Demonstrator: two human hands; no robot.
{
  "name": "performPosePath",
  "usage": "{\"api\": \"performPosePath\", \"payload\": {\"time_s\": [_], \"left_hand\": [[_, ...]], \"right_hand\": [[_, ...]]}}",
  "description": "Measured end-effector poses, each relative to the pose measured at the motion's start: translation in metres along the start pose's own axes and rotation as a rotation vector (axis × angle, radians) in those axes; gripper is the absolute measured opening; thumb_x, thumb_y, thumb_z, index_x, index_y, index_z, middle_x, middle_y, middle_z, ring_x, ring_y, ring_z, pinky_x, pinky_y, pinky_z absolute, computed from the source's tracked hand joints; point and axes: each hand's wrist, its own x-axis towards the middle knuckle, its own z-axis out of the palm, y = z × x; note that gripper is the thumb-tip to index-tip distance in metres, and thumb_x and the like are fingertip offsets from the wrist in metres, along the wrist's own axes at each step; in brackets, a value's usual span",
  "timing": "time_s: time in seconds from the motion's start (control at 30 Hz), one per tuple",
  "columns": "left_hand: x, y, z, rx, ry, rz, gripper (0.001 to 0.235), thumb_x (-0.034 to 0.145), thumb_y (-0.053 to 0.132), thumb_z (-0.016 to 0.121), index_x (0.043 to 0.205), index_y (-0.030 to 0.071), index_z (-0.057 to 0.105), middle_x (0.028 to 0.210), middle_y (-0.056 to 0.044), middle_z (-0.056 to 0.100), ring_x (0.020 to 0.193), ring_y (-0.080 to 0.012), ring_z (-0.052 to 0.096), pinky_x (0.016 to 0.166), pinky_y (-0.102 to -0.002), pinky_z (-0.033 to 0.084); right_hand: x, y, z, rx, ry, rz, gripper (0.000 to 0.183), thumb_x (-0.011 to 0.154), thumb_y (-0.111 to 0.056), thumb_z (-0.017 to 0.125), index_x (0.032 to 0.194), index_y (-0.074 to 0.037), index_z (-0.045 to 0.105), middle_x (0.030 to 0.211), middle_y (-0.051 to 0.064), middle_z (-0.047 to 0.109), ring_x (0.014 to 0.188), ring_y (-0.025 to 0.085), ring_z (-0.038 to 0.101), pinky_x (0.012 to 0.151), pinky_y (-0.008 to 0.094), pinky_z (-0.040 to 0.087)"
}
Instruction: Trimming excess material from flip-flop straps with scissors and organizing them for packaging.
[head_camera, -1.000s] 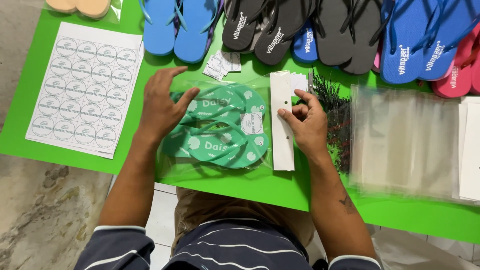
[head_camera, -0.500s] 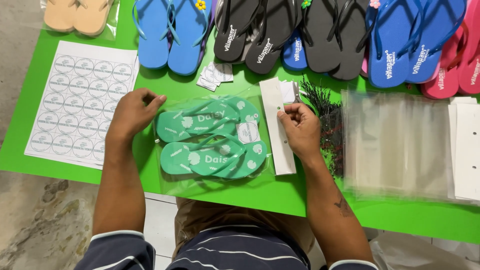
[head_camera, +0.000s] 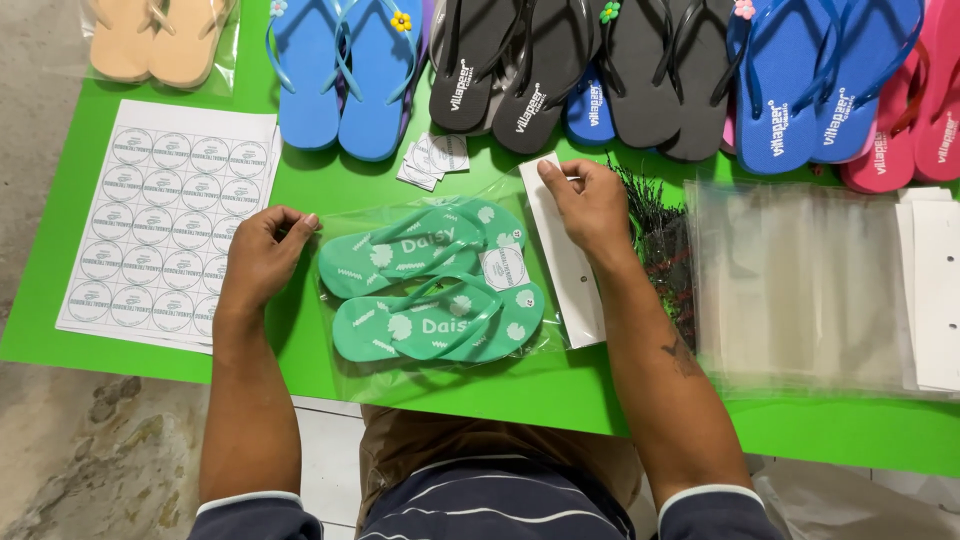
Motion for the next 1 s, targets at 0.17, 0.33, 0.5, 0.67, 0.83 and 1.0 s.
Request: {"api": "performPosePath", "payload": {"time_s": [0.17,0.33,0.5,0.67,0.83,1.0], "left_hand": [[-0.009,0.004,-0.001,-0.040,0.019,0.026,0.018,0.104,0.021,0.070,0.095,0.007,0.075,0.076,-0.011,0.068,0.067,-0.0173,0.057,0.059,-0.032,0.043],[-0.005,0.002,-0.007,-0.032,0.015,-0.002,0.017,0.103,0.020,0.072,0.095,0.006,0.076,0.077,-0.012,0.068,0.067,-0.0189,0.059,0.058,-0.033,0.044],[0.007,0.052,-0.005,0.087,0.125,0.161,0.027,0.103,0.030,0.077,0.114,0.007,0.070,0.102,-0.019,0.070,0.087,-0.0406,0.070,0.072,-0.047,0.054],[0.023,0.126,0.045,-0.013,-0.132,0.243,0.028,0.099,0.028,0.075,0.117,0.008,0.069,0.107,-0.019,0.070,0.096,-0.0421,0.070,0.080,-0.049,0.055],[0.052,0.174,0.095,-0.020,-0.424,0.304,0.037,0.096,0.028,0.073,0.122,0.003,0.067,0.110,-0.023,0.073,0.101,-0.0435,0.072,0.086,-0.053,0.056],[0.068,0.199,0.121,-0.156,-0.778,0.196,0.042,0.085,0.028,0.081,0.113,-0.002,0.071,0.094,-0.017,0.078,0.081,-0.0226,0.078,0.074,-0.033,0.062]], "right_hand": [[0.013,0.006,0.003,0.000,0.038,-0.065,0.010,0.094,-0.023,0.075,0.092,-0.013,0.077,0.049,-0.006,0.055,0.046,0.004,0.048,0.047,0.018,0.039],[0.002,0.005,0.005,0.078,0.041,-0.028,0.009,0.092,-0.020,0.075,0.089,-0.012,0.077,0.049,-0.004,0.058,0.044,0.003,0.050,0.045,0.019,0.042],[-0.020,0.007,-0.003,0.245,-0.053,0.046,0.021,0.101,-0.028,0.070,0.096,-0.008,0.075,0.060,-0.001,0.064,0.052,0.004,0.056,0.049,0.018,0.048],[-0.050,0.016,-0.013,0.232,-0.067,0.095,0.017,0.099,-0.023,0.071,0.097,-0.007,0.074,0.064,0.003,0.067,0.054,0.007,0.061,0.051,0.020,0.051],[-0.053,0.025,-0.011,0.279,-0.084,0.081,0.013,0.099,-0.019,0.071,0.095,-0.007,0.073,0.066,0.005,0.069,0.057,0.009,0.067,0.054,0.021,0.056],[-0.050,0.026,-0.012,0.344,-0.112,0.058,0.012,0.099,-0.019,0.071,0.094,-0.009,0.072,0.065,0.004,0.069,0.054,0.009,0.066,0.051,0.021,0.057]]}}
